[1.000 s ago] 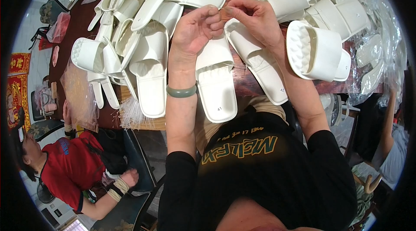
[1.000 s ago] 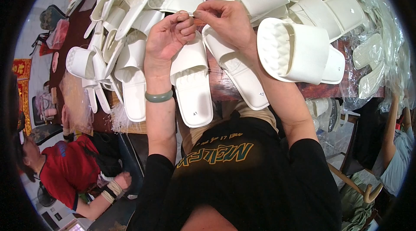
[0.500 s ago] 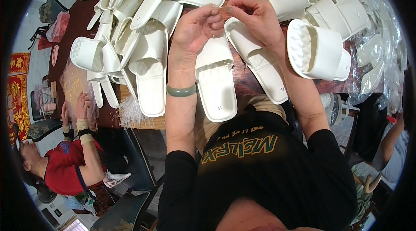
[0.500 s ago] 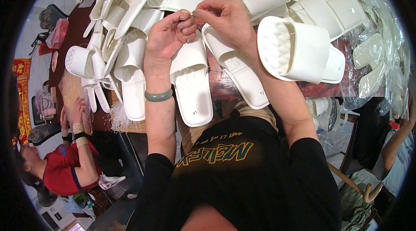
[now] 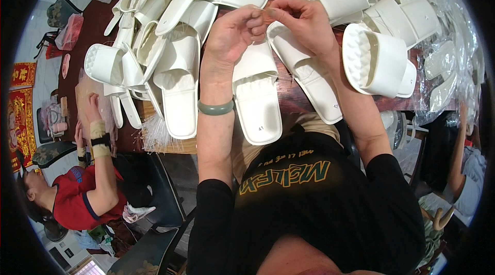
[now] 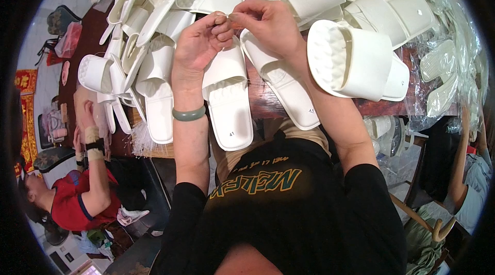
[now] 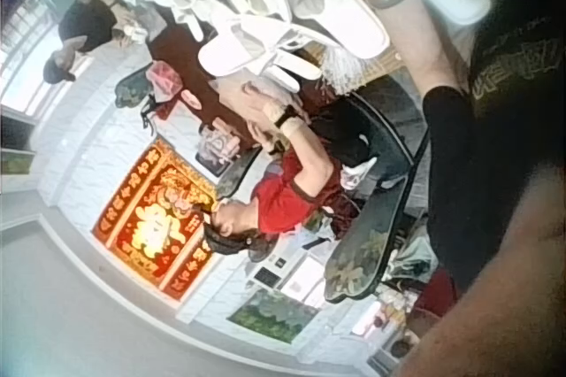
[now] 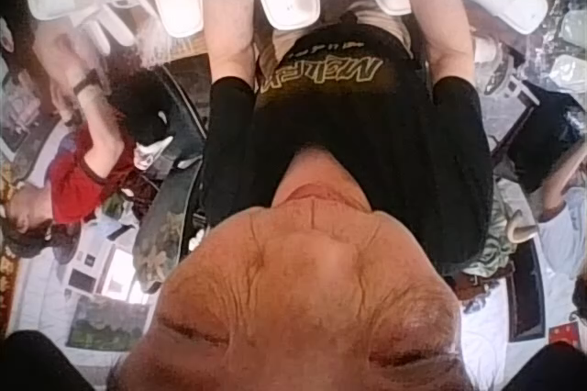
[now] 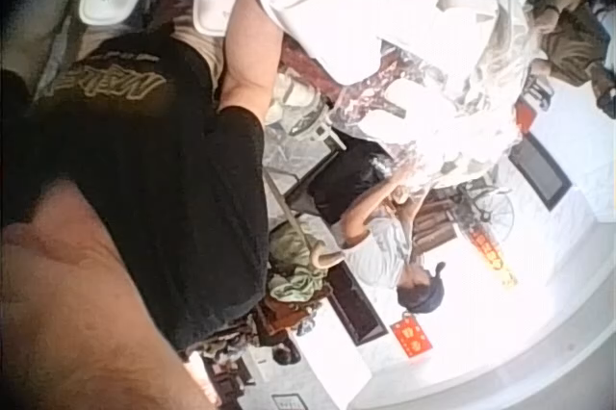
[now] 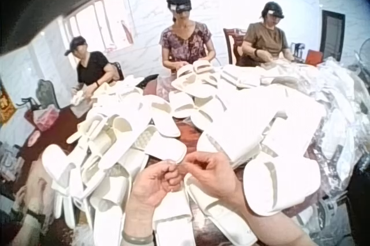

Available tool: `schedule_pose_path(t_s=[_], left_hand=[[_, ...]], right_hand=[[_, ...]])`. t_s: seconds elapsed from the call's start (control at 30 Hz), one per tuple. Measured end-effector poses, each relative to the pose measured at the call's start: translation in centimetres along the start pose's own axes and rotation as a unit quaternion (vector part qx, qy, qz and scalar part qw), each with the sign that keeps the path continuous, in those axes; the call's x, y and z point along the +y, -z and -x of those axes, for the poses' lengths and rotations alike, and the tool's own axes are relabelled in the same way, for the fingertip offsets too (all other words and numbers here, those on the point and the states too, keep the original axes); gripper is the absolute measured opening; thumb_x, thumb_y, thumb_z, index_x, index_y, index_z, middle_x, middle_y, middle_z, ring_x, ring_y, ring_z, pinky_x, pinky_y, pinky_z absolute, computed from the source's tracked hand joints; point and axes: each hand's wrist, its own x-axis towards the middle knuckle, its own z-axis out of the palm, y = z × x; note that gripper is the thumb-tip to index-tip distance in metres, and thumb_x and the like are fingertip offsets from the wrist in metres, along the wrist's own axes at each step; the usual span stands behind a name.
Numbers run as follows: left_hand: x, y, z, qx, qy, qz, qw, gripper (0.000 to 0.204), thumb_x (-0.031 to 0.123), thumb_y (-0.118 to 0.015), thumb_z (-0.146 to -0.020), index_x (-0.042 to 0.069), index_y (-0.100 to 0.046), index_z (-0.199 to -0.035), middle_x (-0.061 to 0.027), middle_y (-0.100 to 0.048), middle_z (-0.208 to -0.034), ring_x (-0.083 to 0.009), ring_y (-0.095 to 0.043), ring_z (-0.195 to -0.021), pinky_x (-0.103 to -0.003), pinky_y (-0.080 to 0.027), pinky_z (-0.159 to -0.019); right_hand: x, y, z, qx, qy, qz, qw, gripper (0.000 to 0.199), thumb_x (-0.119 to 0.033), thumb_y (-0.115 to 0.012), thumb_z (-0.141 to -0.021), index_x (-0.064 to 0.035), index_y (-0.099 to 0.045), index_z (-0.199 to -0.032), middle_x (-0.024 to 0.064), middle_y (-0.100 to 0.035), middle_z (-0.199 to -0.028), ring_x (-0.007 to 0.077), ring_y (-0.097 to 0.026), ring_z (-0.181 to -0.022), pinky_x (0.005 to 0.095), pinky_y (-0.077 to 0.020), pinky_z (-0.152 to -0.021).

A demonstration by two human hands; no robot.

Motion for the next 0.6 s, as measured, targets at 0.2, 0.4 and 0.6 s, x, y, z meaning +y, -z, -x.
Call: schedule_pose_path(t_s=[0.2, 0.4, 0.6], left_hand=[[-0.12, -0.12, -0.02, 0.035, 0.003, -0.020, 0.999, 0.019, 0.018, -0.043, -0.092, 0.004, -0.050, -0.081, 0.0016, -0.039, -0.069, -0.0122, -0.040, -0.066, -0.024, -0.034, -0.059], [-0.04, -0.11, -0.03, 0.036, 0.002, -0.030, 0.999, 0.019, 0.017, -0.043, -0.093, 0.005, -0.050, -0.081, 0.0017, -0.039, -0.068, -0.0122, -0.040, -0.065, -0.025, -0.034, -0.059], [-0.14, 0.02, -0.01, 0.033, 0.000, -0.006, 0.999, 0.017, 0.016, -0.041, -0.093, 0.004, -0.049, -0.083, 0.0010, -0.037, -0.070, -0.0133, -0.039, -0.067, -0.025, -0.035, -0.062]], right_hand=[[-0.17, -0.16, 0.12, 0.010, -0.011, 0.025, 1.000, 0.014, -0.006, -0.059, -0.086, 0.0063, -0.063, -0.090, 0.0049, -0.065, -0.080, 0.0096, -0.062, -0.076, 0.0221, -0.0486, -0.067], [-0.09, -0.19, 0.10, 0.008, -0.003, 0.031, 0.999, 0.015, -0.007, -0.059, -0.086, 0.0063, -0.063, -0.090, 0.0048, -0.065, -0.080, 0.0095, -0.062, -0.075, 0.0224, -0.0484, -0.066], [0.35, 0.03, 0.06, 0.008, -0.002, 0.044, 0.999, 0.017, -0.010, -0.061, -0.085, 0.0062, -0.062, -0.091, 0.0038, -0.065, -0.079, 0.0068, -0.057, -0.069, 0.0220, -0.0464, -0.063]])
